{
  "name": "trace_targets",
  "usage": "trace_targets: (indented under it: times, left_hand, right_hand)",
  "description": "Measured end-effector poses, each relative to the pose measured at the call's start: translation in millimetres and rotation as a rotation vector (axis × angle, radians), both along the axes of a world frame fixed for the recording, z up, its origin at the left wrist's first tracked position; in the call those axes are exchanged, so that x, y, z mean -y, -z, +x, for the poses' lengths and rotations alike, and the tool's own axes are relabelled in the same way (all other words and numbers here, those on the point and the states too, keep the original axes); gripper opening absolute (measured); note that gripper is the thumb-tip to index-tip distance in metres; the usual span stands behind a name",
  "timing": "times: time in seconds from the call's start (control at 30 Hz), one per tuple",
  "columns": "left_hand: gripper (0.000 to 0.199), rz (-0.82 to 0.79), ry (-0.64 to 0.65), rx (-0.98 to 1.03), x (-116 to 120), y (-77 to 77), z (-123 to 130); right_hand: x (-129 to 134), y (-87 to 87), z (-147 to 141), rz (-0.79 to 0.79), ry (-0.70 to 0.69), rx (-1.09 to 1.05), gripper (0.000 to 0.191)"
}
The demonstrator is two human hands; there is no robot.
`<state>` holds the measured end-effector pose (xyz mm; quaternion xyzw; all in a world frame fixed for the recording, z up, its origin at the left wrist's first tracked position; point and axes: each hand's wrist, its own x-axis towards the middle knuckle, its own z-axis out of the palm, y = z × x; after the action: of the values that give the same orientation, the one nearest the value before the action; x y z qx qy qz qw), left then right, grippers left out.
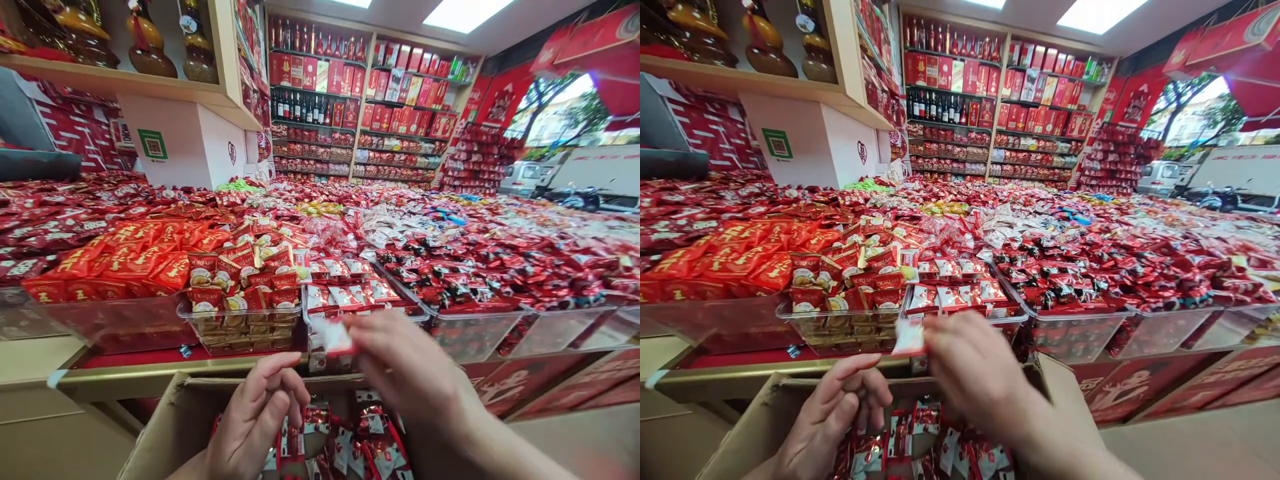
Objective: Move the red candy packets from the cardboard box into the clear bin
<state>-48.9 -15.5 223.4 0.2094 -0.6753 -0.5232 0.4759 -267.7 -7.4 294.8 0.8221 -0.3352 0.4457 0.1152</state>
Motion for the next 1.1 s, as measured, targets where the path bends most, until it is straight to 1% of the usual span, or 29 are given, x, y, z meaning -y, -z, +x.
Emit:
trace_targets:
  times: [0.07, 0.1, 0.17, 0.23, 0.3, 0.37, 0.43, 0.57, 0.7, 0.83, 0.93, 1.0, 1.1]
  left_hand:
    - [0.029, -0.017, 0.002, 0.043, 0.7, 2.5, 0.8]
    - [0.028, -0.023, -0.002, 0.069, 1.3, 3.8, 1.2]
    - [0.028, -0.048, -0.018, 0.128, 2.4, 5.9, 1.7]
    - [0.028, -0.108, -0.046, 0.196, 3.2, 6.5, 2.0]
    - [0.028, -0.17, -0.057, 0.255, 3.9, 5.2, 2.0]
    - [0.029, -0.22, -0.047, 0.294, 4.7, 2.6, 1.6]
    - [0.029, -0.277, -0.05, 0.317, 5.8, 0.0, 1.0]
    - [0.033, -0.386, -0.075, 0.383, 7.4, -2.4, -0.6]
    - [0.034, -0.451, -0.075, 0.417, 7.6, -0.2, -2.4]
    - [0.034, -0.494, -0.106, 0.443, 7.0, 1.3, -3.4]
    - [0.034, -0.513, -0.109, 0.46, 6.2, -1.0, -4.4]
    - [0.033, -0.523, -0.119, 0.47, 5.5, -3.4, -5.3]
    - [0.033, -0.549, -0.138, 0.48, 4.9, -6.1, -6.4]
  right_hand:
    - [24.6, -18.9, -21.2, -0.005, 0.197, 0.018, 0.013]
    - [39.6, -27.3, -31.9, 0.019, 0.296, -0.023, 0.011]
    - [70.9, -38.7, -50.4, 0.149, 0.506, -0.199, 0.012]
    - [97.2, -41.7, -63.3, 0.276, 0.646, -0.372, 0.015]
    - [114.4, -38.5, -70.7, 0.333, 0.701, -0.46, 0.018]
    - [122.8, -32.8, -74.6, 0.352, 0.72, -0.499, 0.021]
    - [125.8, -27.9, -76.6, 0.375, 0.732, -0.539, 0.023]
    - [127.2, -25.1, -76.6, 0.432, 0.696, -0.615, 0.021]
    - [128.8, -28.0, -73.9, 0.472, 0.648, -0.67, 0.02]
    - [128.3, -33.9, -72.0, 0.526, 0.644, -0.717, 0.019]
    - [124.6, -41.0, -65.7, 0.548, 0.64, -0.723, 0.017]
    - [121.7, -44.8, -57.0, 0.53, 0.61, -0.705, 0.02]
    - [120.3, -45.3, -41.3, 0.505, 0.497, -0.701, 0.041]
